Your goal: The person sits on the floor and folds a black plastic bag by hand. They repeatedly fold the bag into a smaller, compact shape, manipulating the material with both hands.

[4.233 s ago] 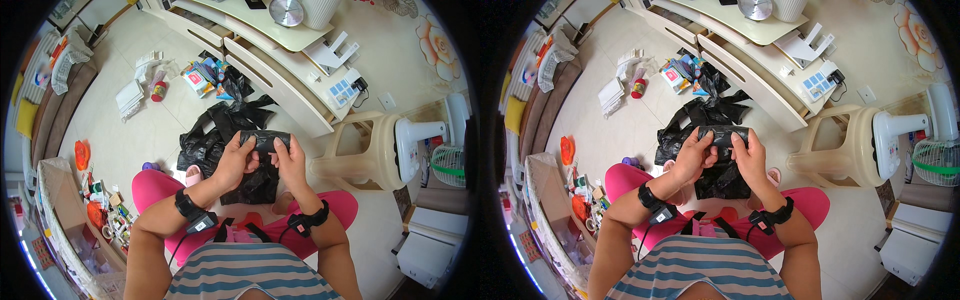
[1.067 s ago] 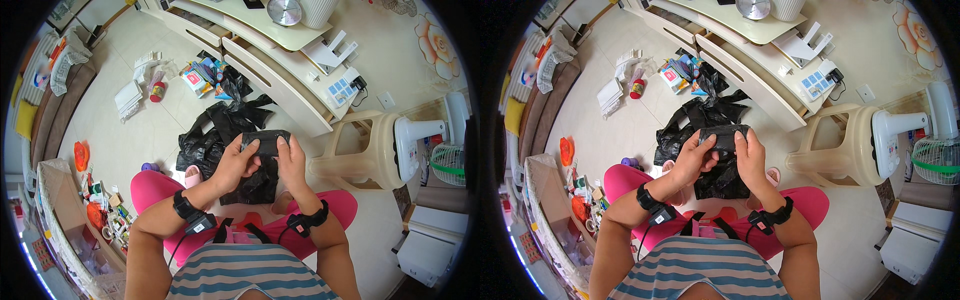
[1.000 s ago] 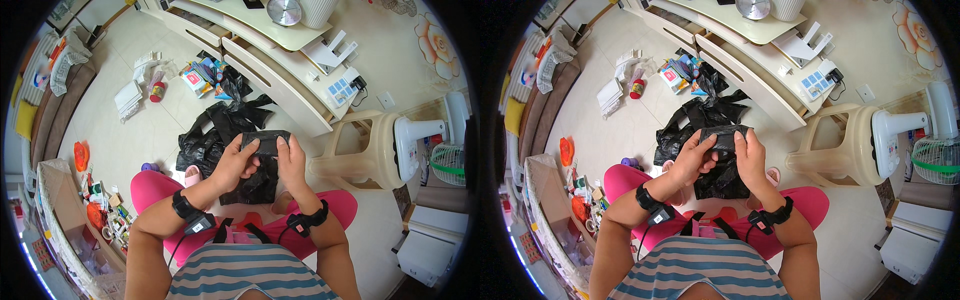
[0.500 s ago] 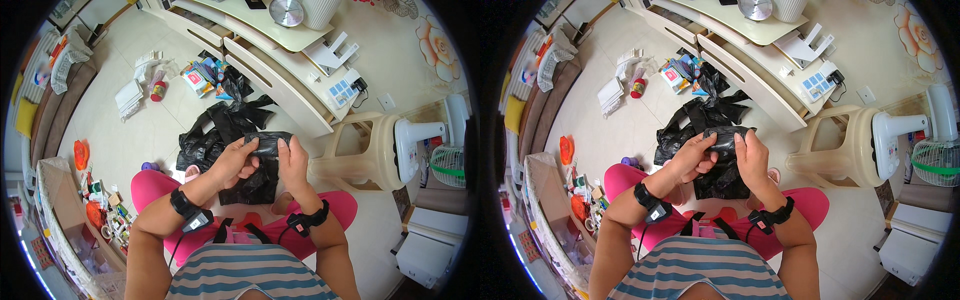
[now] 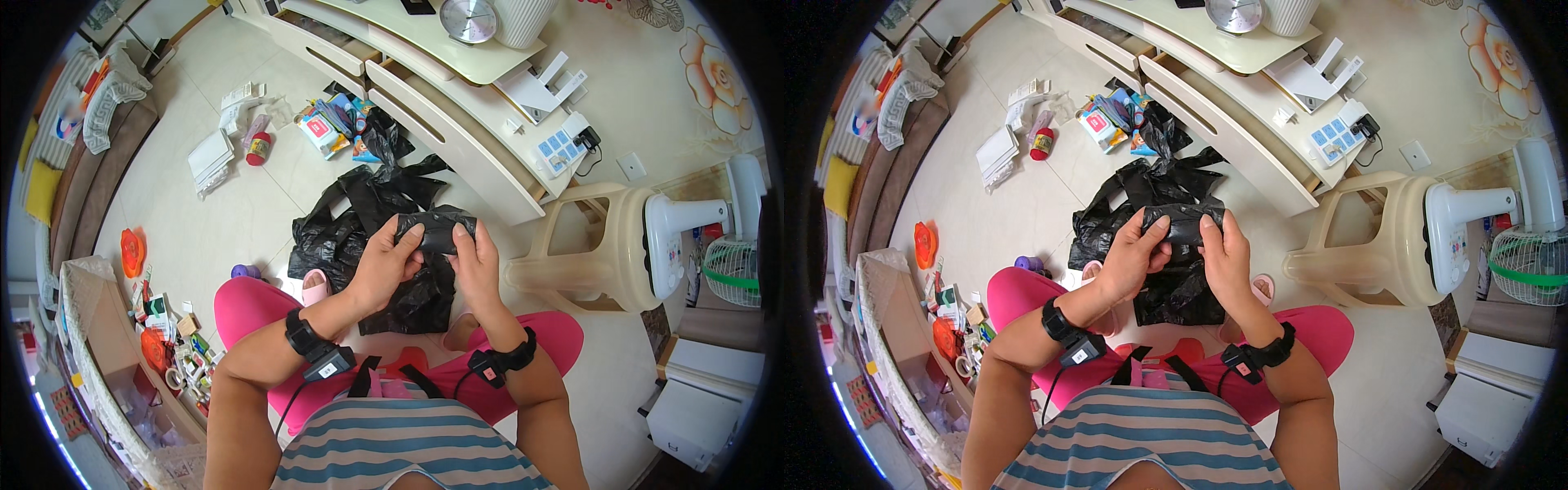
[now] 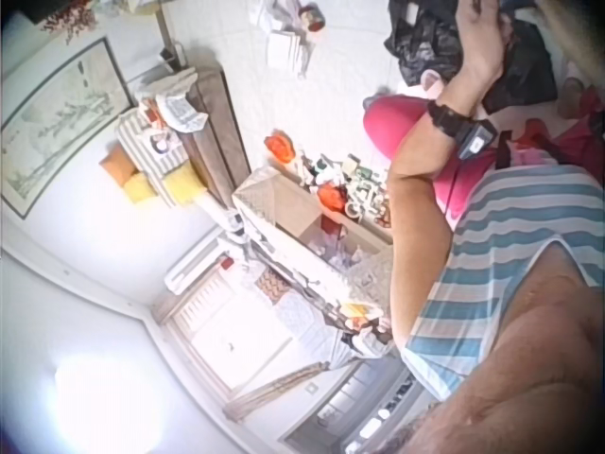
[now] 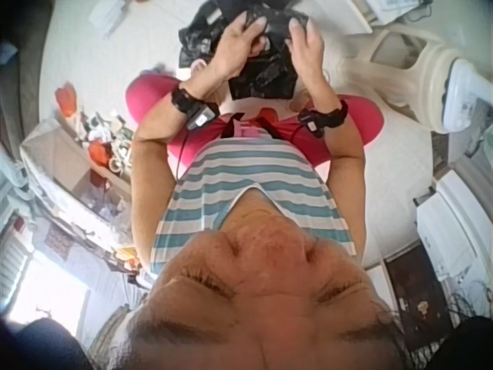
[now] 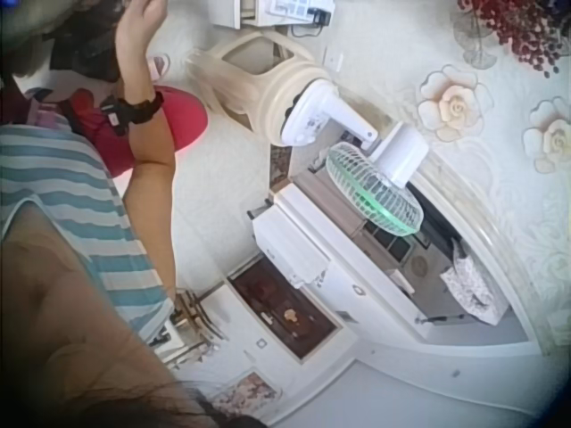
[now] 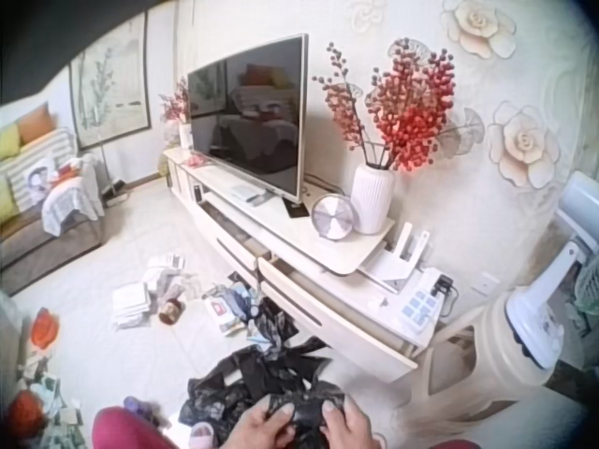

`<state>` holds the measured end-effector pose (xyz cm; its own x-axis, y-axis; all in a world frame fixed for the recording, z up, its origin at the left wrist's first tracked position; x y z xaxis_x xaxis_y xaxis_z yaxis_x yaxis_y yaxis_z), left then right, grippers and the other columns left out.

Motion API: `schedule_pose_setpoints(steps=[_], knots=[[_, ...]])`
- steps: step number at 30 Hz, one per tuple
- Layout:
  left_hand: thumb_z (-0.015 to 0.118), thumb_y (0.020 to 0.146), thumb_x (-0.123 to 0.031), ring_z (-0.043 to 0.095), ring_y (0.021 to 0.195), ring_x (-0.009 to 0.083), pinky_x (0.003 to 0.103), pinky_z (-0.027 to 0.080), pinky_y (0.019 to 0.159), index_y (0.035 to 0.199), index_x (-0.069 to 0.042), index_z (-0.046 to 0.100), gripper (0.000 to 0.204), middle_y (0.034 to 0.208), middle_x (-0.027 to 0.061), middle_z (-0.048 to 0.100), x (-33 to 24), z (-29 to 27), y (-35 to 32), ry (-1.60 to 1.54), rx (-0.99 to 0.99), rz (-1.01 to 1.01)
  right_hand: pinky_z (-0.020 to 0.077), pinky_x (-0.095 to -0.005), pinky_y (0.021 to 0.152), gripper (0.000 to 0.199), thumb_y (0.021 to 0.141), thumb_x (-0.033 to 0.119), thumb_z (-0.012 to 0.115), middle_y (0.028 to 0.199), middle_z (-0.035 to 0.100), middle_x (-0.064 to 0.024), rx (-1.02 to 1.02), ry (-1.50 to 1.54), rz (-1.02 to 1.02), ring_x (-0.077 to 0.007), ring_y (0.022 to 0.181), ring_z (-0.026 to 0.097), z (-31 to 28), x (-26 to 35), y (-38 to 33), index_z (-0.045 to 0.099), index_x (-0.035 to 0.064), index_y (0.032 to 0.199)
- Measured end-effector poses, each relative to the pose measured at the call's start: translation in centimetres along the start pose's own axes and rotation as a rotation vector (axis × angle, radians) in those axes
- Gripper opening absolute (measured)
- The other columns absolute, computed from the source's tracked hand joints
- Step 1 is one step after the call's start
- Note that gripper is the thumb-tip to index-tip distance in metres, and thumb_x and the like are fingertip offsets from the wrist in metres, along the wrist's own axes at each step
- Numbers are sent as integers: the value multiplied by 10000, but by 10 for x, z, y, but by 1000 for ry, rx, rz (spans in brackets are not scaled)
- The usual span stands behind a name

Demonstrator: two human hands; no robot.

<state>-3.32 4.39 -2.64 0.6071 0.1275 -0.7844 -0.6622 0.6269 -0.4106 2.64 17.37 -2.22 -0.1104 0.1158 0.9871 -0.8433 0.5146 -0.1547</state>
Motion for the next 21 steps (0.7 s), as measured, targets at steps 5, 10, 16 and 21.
schedule_pose_setpoints(steps=[5, 10, 16, 21], knots=[[530, 972, -274, 408, 498, 45, 176, 275, 435, 946, -118, 534, 159, 652, -21, 498, 2, 0, 0, -47, 4, -30, 455, -269, 538, 254, 979, 232, 486, 685, 574, -47, -39, -158, -141, -103, 590, 526, 1, 8, -1, 507, 0, 877], [521, 975, -270, 383, 462, 64, 190, 232, 403, 993, -134, 512, 138, 646, 8, 516, 0, 2, -5, -68, -66, -248, 402, -345, 490, 294, 976, 220, 490, 597, 511, -126, -77, -389, -309, -193, 513, 504, -5, 8, 2, 437, -2, 790], [497, 985, -234, 351, 442, 67, 202, 225, 388, 982, -137, 503, 97, 616, 22, 526, 4, 0, -1, -334, 85, -315, 371, -371, 470, 300, 970, 212, 501, 583, 476, -147, -69, -447, -388, -212, 490, 485, -2, 14, -1, 427, -11, 783], [497, 985, -224, 374, 445, 78, 207, 243, 394, 948, -118, 495, 112, 614, 29, 533, -1, 1, 0, -275, 54, -174, 453, -309, 507, 266, 965, 215, 513, 629, 551, -101, -31, -204, -216, -144, 547, 525, 3, 12, -1, 468, -11, 832]])
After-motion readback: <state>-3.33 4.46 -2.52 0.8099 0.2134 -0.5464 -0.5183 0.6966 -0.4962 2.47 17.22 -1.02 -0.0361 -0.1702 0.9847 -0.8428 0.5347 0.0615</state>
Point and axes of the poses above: each hand's wrist, its own y-axis towards the middle knuckle, its own z-axis out of the palm, x = y × z, the point moved 6 cm from there along y, towards the middle knuckle
